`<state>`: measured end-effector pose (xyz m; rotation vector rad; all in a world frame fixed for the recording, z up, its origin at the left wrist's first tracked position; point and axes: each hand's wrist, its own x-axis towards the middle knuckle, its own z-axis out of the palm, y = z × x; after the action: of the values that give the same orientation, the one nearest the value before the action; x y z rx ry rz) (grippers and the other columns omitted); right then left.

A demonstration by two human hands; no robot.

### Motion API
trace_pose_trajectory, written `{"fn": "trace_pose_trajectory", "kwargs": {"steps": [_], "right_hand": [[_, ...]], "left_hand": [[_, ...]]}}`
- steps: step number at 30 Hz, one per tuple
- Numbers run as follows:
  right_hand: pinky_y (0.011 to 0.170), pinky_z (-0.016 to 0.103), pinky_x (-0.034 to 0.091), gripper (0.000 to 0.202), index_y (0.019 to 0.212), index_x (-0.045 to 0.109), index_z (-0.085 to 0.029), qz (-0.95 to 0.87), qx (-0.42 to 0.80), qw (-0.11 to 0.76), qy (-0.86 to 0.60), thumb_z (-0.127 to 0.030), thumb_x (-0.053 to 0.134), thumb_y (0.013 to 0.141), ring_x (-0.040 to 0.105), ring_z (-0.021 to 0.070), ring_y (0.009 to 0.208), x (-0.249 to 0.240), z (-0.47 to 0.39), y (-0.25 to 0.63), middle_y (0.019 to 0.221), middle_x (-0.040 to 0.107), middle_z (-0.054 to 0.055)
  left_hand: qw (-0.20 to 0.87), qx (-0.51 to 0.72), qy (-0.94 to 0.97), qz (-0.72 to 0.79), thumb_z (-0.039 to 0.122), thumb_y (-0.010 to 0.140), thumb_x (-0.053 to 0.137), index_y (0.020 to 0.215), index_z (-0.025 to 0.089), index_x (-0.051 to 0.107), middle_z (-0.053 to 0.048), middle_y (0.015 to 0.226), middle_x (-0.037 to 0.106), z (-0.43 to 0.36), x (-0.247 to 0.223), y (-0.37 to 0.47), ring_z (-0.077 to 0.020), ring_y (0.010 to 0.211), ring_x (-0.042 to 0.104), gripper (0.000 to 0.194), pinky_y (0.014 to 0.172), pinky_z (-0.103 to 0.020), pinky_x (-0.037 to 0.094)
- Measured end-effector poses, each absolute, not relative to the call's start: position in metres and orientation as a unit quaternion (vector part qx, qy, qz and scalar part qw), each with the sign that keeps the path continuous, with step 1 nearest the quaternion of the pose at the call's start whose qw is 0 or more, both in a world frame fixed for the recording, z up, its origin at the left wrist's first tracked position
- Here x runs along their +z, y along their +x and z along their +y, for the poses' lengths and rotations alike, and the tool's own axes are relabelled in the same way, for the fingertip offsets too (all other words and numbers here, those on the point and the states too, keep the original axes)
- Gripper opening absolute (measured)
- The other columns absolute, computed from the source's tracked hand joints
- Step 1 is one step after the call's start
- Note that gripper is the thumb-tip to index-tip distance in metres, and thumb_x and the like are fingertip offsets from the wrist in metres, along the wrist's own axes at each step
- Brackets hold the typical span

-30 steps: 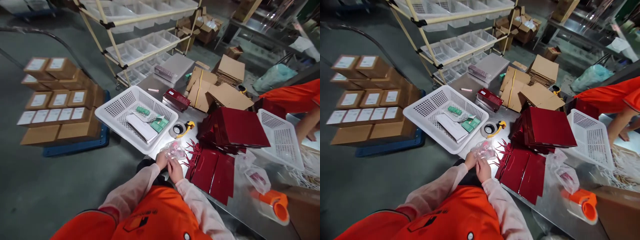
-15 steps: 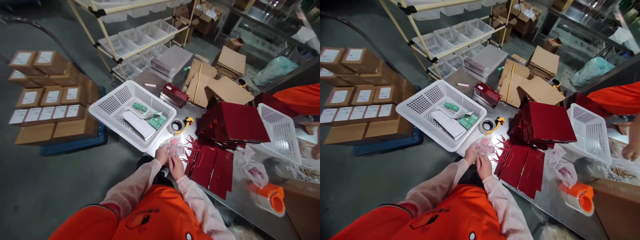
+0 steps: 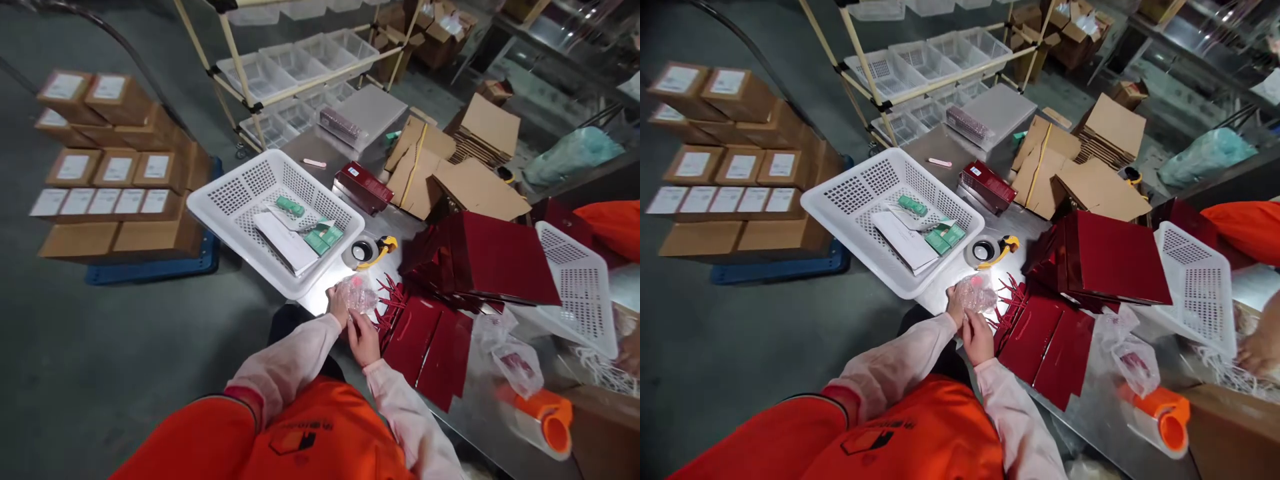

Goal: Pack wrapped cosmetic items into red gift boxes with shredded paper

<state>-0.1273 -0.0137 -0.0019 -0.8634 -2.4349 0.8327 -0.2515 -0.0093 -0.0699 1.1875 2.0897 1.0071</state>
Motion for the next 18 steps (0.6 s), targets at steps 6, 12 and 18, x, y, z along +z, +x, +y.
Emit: {"fn": "trace_pose_trajectory", "kwargs": {"steps": [6,12,18], "right_hand": [[0.081,0.033,0.056,0.031,0.119,0.066,-0.017,-0.855,0.340,0.222,-0.323,-0.028,0.048,0.097,0.067,0.0200,0.087,0.002,-0.012,-0.129,0.096,0.071,0.010],[0.081,0.033,0.055,0.029,0.112,0.070,-0.018,-0.848,0.366,0.200,-0.328,-0.028,0.048,0.095,0.066,0.0200,0.086,-0.012,-0.016,-0.129,0.092,0.069,0.009],[0.079,0.033,0.056,0.026,0.101,0.073,-0.019,-0.808,0.419,0.227,-0.346,-0.033,0.055,0.088,0.066,0.0210,0.087,-0.028,-0.037,-0.121,0.094,0.068,0.010]], "left_hand": [[0.232,0.388,0.485,0.748,0.027,0.096,0.051,0.122,0.018,0.068,-0.013,0.127,0.068,-0.011,-0.075,-0.264,-0.0302,0.122,0.056,0.033,0.108,-0.051,0.043],[0.232,0.365,0.663,0.611,0.021,0.094,0.043,0.135,0.020,0.060,-0.009,0.139,0.062,-0.073,-0.079,-0.295,-0.0228,0.139,0.046,0.044,0.118,-0.046,0.038],[0.146,0.357,0.606,0.696,0.020,0.095,0.042,0.116,0.019,0.068,-0.012,0.118,0.069,-0.145,-0.066,-0.305,-0.0251,0.119,0.059,0.034,0.106,-0.046,0.048]]}}
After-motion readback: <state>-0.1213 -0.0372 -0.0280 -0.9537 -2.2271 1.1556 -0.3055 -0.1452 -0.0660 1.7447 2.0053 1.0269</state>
